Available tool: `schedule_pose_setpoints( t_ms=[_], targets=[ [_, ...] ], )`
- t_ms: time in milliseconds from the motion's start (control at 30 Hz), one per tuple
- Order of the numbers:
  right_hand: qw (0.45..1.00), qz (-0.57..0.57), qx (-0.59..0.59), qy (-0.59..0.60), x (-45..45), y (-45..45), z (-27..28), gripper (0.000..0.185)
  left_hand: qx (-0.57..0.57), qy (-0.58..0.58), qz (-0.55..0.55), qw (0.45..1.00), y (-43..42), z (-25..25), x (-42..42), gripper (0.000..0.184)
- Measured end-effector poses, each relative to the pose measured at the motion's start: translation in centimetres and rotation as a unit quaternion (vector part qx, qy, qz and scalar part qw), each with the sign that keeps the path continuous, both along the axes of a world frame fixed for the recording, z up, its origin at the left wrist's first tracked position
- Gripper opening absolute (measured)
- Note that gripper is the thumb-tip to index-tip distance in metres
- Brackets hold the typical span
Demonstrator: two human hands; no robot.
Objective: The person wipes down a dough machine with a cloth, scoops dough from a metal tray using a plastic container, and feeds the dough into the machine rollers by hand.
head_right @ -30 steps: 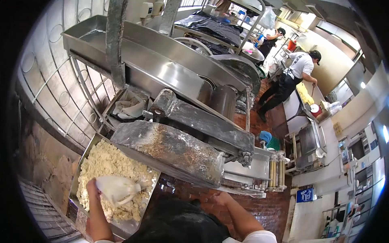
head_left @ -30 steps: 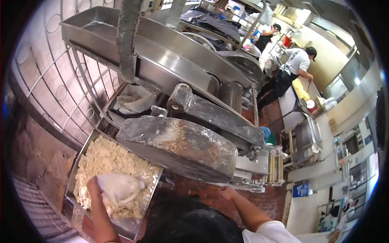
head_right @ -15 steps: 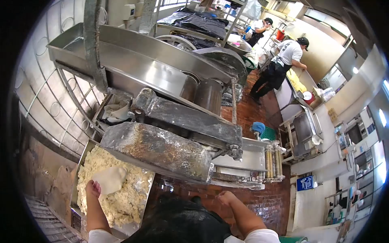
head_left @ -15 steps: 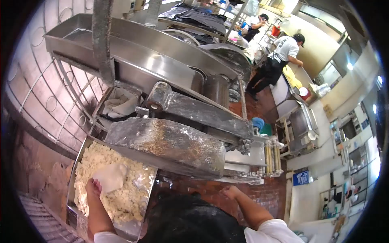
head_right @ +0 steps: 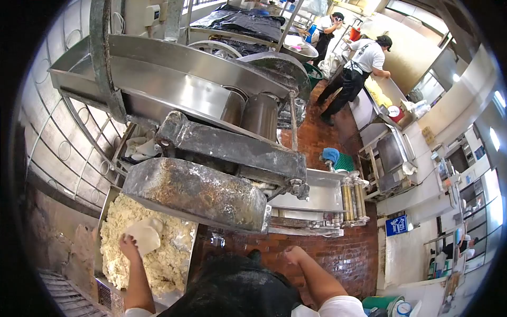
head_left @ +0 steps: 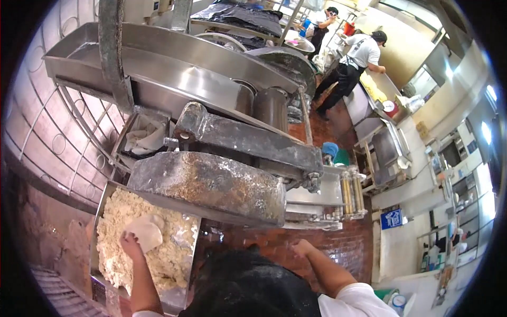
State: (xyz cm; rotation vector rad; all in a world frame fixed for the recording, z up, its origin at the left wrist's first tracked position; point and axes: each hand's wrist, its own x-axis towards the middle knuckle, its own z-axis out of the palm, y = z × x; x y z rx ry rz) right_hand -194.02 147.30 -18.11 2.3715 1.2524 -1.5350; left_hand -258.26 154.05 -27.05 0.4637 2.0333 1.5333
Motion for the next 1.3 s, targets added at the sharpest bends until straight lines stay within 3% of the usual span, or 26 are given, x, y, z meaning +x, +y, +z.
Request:
schedule_pose_setpoints(
  t_ms=[100,167,233,267,333,433,533,633,667,833,900,1000,1067,1133,1167,1200,1233,1267,1300],
  targets=[
    [0.999,0.018,-0.025,0.013,-1.2,0.9,0.7,0.035,0.018,0.052,-0.135,0.989,-2.0,-2.1,4.3,0.028],
    [0.998,0.038,-0.049,0.002,-1.6,1.2,0.8,0.035,-0.001,0.045,-0.217,0.975,-3.4,0.3,8.7,0.023],
    [0.996,0.055,-0.068,-0.027,-2.2,1.5,1.0,0.033,0.046,0.098,-0.264,0.958,-4.6,-4.6,10.4,0.019],
    [0.998,0.049,-0.041,-0.013,-1.9,1.2,0.5,0.031,0.027,0.058,-0.279,0.958,-4.8,-3.5,11.3,0.018],
    [0.999,0.037,0.016,0.016,-1.4,0.9,-0.3,0.031,-0.009,-0.021,-0.306,0.952,-5.1,0.8,14.0,0.018],
    [0.999,0.012,0.01,0.048,-1.3,1.4,1.3,0.033,-0.003,-0.054,-0.31,0.949,-4.7,0.0,14.7,0.017],
    [0.998,0.062,0.016,0.029,0.3,1.9,0.5,0.032,-0.041,-0.02,-0.341,0.939,-3.7,0.6,14.6,0.017],
    [0.999,0.027,0.012,0.043,2.4,1.9,-0.8,0.032,-0.06,0.004,-0.36,0.931,-2.7,0.5,14.8,0.02],
    [0.998,0.037,0.011,0.045,3.5,1.8,-1.4,0.032,-0.074,-0.013,-0.35,0.934,-2.4,3.1,16.0,0.023],
    [0.997,0.045,-0.022,0.065,9.3,1.5,-3.9,0.031,-0.1,-0.013,-0.368,0.924,-3.1,2.4,19.9,0.026],
    [0.993,0.011,-0.019,0.118,13.2,1.0,-7.4,0.029,-0.127,0.007,-0.385,0.914,-3.8,3.3,23.9,0.025],
    [0.987,-0.043,-0.036,0.154,20.4,0.5,-7.9,0.027,-0.128,-0.022,-0.351,0.927,-5.8,6.2,32.9,0.03],
    [0.984,-0.094,-0.043,0.143,24.5,-0.4,-7.0,0.027,-0.118,-0.057,-0.375,0.918,-5.5,10.7,39.2,0.028],
    [0.974,-0.177,-0.053,0.134,30.0,-2.2,-8.0,0.028,-0.025,0.059,-0.403,0.913,-4.5,14.8,43.9,0.025],
    [0.96,-0.23,-0.066,0.142,33.0,-3.6,-8.9,0.029,-0.006,0.073,-0.361,0.93,-3.7,18.5,45.9,0.028],
    [0.983,-0.145,-0.036,0.109,36.3,-5.0,-10.2,0.028,0.047,0.115,-0.319,0.94,-2.8,24.3,48.6,0.025],
    [0.995,-0.059,-0.001,0.077,39.7,-6.4,-11.6,0.027,0.081,0.255,-0.303,0.915,-2.0,26.0,48.2,0.019],
    [0.994,-0.072,0.003,0.083,41.7,-6.4,-12.0,0.027,0.142,0.302,-0.28,0.9,-1.1,29.4,48.3,0.018],
    [0.992,-0.085,0.008,0.09,43.8,-6.3,-12.3,0.026,0.232,0.275,-0.265,0.895,0.1,33.1,49.3,0.019]
  ],
)
